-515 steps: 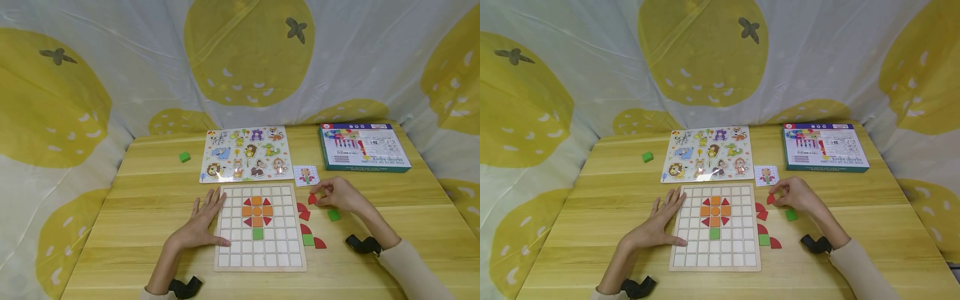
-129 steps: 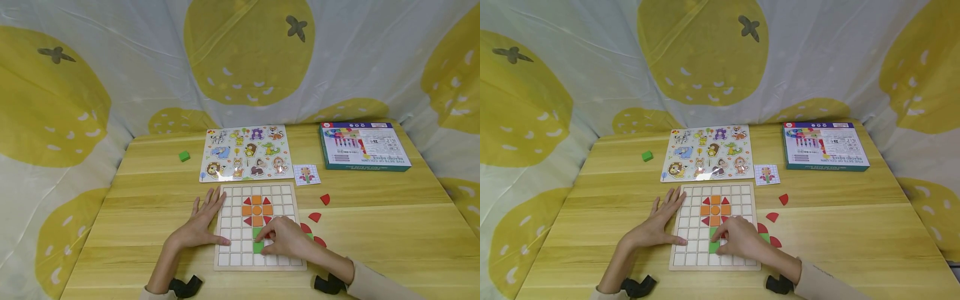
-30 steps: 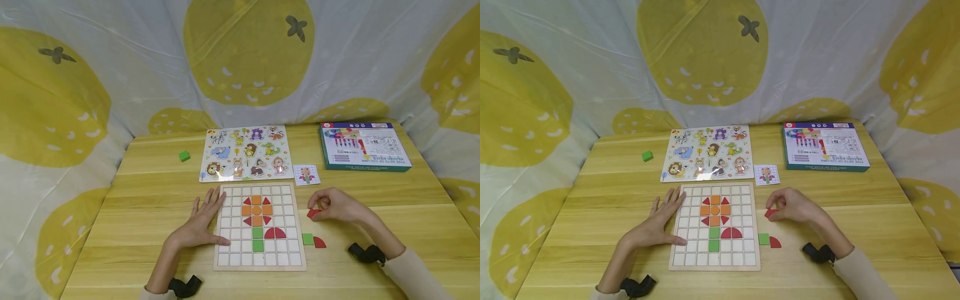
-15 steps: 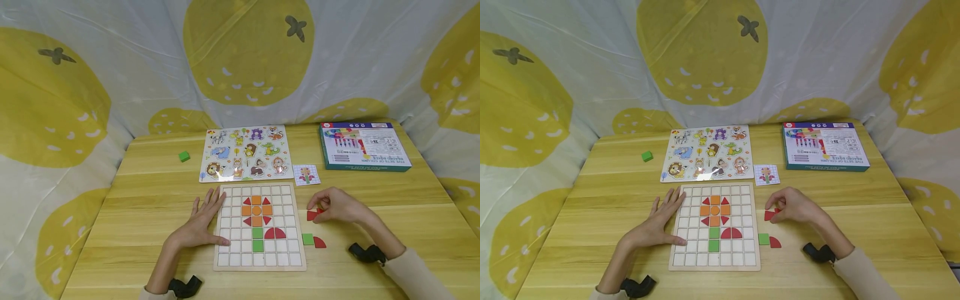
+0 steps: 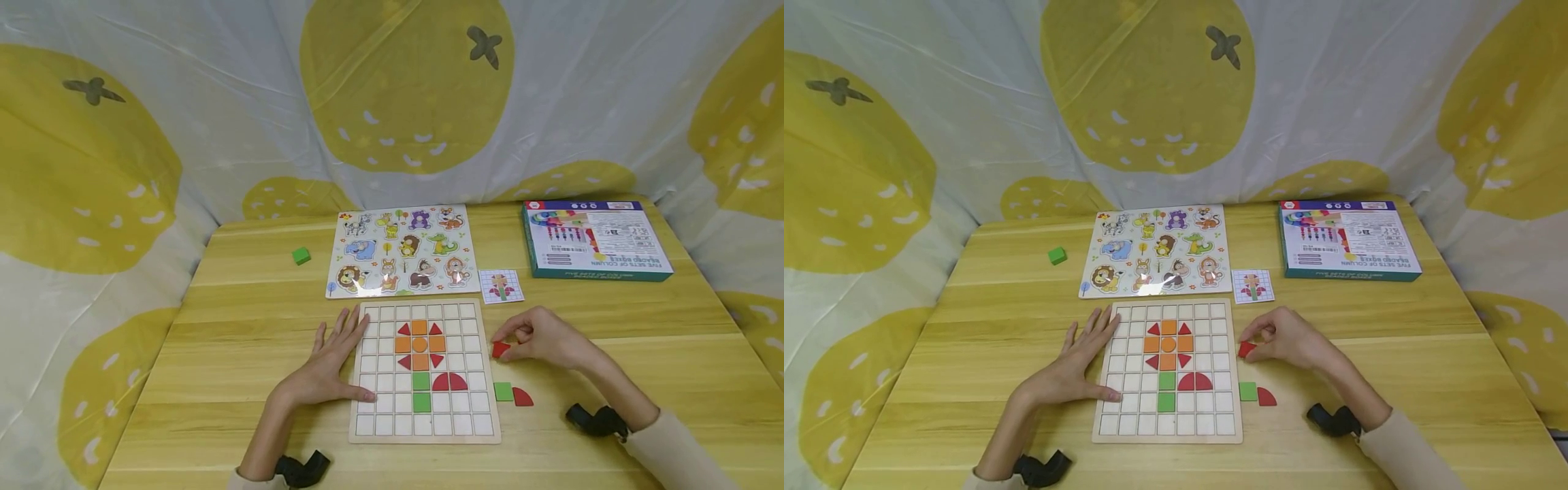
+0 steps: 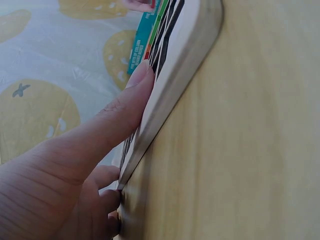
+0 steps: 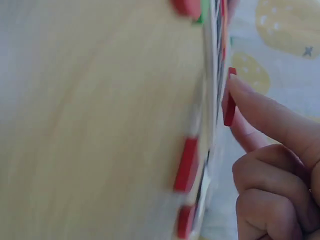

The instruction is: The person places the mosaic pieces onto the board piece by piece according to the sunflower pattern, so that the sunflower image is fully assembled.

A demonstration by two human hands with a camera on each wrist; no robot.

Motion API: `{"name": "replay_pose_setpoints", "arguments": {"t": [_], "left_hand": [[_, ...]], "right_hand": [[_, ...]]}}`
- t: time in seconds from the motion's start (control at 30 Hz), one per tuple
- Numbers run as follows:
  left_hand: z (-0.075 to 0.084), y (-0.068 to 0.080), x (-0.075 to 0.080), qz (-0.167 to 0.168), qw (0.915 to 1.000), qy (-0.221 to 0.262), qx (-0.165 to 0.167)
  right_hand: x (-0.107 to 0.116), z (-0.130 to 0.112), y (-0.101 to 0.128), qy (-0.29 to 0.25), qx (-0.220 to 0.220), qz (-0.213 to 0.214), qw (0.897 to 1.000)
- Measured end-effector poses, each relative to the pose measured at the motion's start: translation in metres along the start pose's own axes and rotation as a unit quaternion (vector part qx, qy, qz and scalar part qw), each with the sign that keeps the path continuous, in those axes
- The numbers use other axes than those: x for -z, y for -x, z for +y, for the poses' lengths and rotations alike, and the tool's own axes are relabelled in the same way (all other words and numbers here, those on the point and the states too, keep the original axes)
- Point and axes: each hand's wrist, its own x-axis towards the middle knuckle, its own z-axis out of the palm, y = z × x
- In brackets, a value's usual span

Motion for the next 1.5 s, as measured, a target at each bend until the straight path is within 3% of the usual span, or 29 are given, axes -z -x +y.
{"name": "replay_pose_setpoints", "arguments": {"t": [0.3,0.53,0.8,1.3,1.5], "left_hand": [[0.0,-0.001,0.0,0.002,1.0,-0.001,-0.004],[0.002,0.0,0.001,0.0,1.0,-0.003,-0.002],[0.002,0.0,0.001,-0.001,1.0,-0.006,-0.001],[0.001,0.0,0.001,0.001,1.0,0.005,-0.004],[0.0,0.0,0.0,0.003,1.0,0.007,-0.004]], "right_hand": [[-0.05,-0.047,-0.002,-0.016,0.034,-0.059,0.998],[-0.079,-0.057,-0.008,-0.014,0.045,-0.072,0.996],[-0.084,-0.054,-0.009,-0.009,0.047,-0.071,0.996],[-0.088,-0.056,-0.009,0.014,0.064,-0.027,0.997],[-0.089,-0.054,-0.009,-0.011,0.056,-0.039,0.998]]}}
